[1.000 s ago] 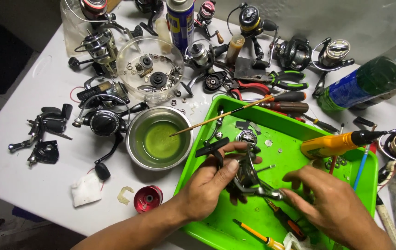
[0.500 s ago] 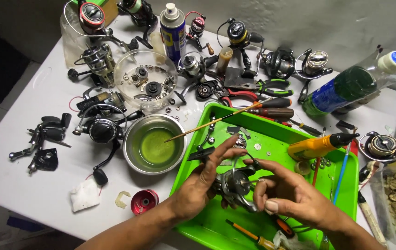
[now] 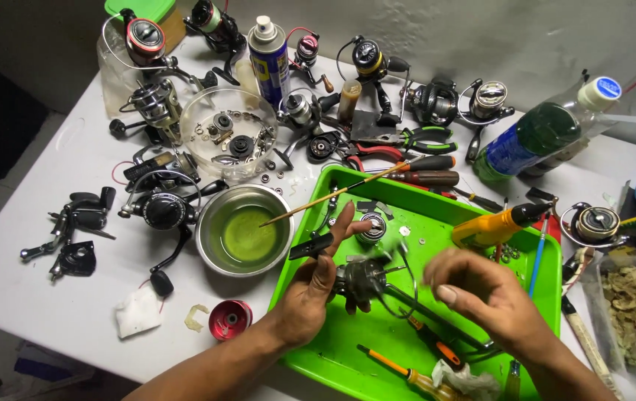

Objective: Assembling and lubricating the internal components of a fishing reel on a workbench.

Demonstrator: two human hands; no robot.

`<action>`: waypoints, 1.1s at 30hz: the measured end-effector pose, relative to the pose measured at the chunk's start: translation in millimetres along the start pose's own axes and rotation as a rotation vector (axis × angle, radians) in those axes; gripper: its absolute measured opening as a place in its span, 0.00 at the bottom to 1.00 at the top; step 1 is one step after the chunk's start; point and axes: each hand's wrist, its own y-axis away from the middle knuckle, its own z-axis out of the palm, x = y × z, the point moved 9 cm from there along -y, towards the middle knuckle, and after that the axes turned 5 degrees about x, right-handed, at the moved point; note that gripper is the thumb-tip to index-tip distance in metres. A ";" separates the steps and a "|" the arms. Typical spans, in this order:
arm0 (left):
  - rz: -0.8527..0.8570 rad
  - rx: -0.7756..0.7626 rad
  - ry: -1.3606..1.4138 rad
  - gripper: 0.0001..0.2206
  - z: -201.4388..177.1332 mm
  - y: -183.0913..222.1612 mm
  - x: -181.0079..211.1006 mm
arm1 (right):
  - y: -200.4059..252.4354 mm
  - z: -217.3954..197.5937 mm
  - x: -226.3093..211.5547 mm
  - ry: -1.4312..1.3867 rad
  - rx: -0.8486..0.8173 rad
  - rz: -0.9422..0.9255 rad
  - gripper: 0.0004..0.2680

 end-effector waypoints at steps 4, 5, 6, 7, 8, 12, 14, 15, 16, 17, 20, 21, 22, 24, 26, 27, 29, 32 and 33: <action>-0.089 -0.036 0.156 0.34 3.6 0.1 -6.2 | -9.1 9.6 -9.3 -0.131 0.037 0.078 0.10; -0.099 -0.019 0.145 0.34 1.8 0.8 -9.2 | -10.8 16.7 -15.8 -0.171 -0.002 0.059 0.11; -0.098 -0.021 0.144 0.34 2.5 0.2 -9.0 | -11.8 18.8 -16.5 -0.171 0.000 0.057 0.11; -0.143 -0.014 0.195 0.35 2.5 0.8 -12.4 | -13.1 23.7 -18.8 -0.195 -0.024 0.040 0.11; -0.188 -0.006 0.245 0.37 2.5 1.5 -16.0 | -14.4 28.7 -21.0 -0.219 -0.049 0.023 0.12; -0.169 0.026 0.233 0.35 -0.7 2.9 -18.1 | -12.6 35.7 -17.5 -0.330 -0.079 0.001 0.13; -0.078 0.086 0.022 0.32 -9.8 1.0 -11.8 | -11.3 40.2 -17.2 -0.422 -0.121 0.005 0.13; -0.075 0.087 0.023 0.32 -9.7 -0.1 -11.7 | -10.5 39.8 -16.4 -0.420 -0.123 0.003 0.13; -0.091 0.092 0.083 0.32 -9.5 -1.2 -13.1 | -9.9 38.3 -13.5 -0.446 -0.110 0.025 0.13; -0.109 0.097 0.144 0.33 -9.4 -1.8 -14.6 | -9.0 37.1 -10.2 -0.473 -0.096 0.048 0.13; -0.201 0.056 0.327 0.32 -2.7 -1.2 -27.8 | -20.8 23.7 0.1 -0.493 0.050 0.062 0.11; -0.203 0.056 0.327 0.32 -3.0 -1.3 -26.4 | -24.4 21.7 0.2 -0.494 0.050 0.062 0.11; -0.270 -0.012 0.376 0.31 4.0 0.2 -29.1 | -28.2 19.0 -1.5 -0.500 0.052 0.041 0.12; -0.336 -0.081 0.424 0.31 11.3 0.7 -30.3 | -34.0 17.7 -8.9 -0.504 0.055 0.017 0.14; -0.416 -0.090 0.492 0.31 15.1 2.6 -34.6 | -34.3 35.1 -21.9 -0.626 -0.100 0.037 0.22; -0.418 -0.091 0.493 0.31 15.7 2.5 -35.9 | -33.8 34.4 -19.2 -0.626 -0.097 0.039 0.22; -0.452 -0.082 0.587 0.32 16.9 2.8 -38.9 | -32.0 42.4 -8.9 -0.710 -0.171 0.146 0.34; -0.492 0.026 0.631 0.33 11.8 1.6 -37.5 | -28.2 40.2 -0.1 -0.761 -0.147 0.202 0.38; -0.491 0.026 0.632 0.33 12.3 0.4 -35.9 | -25.2 38.1 1.9 -0.760 -0.148 0.202 0.38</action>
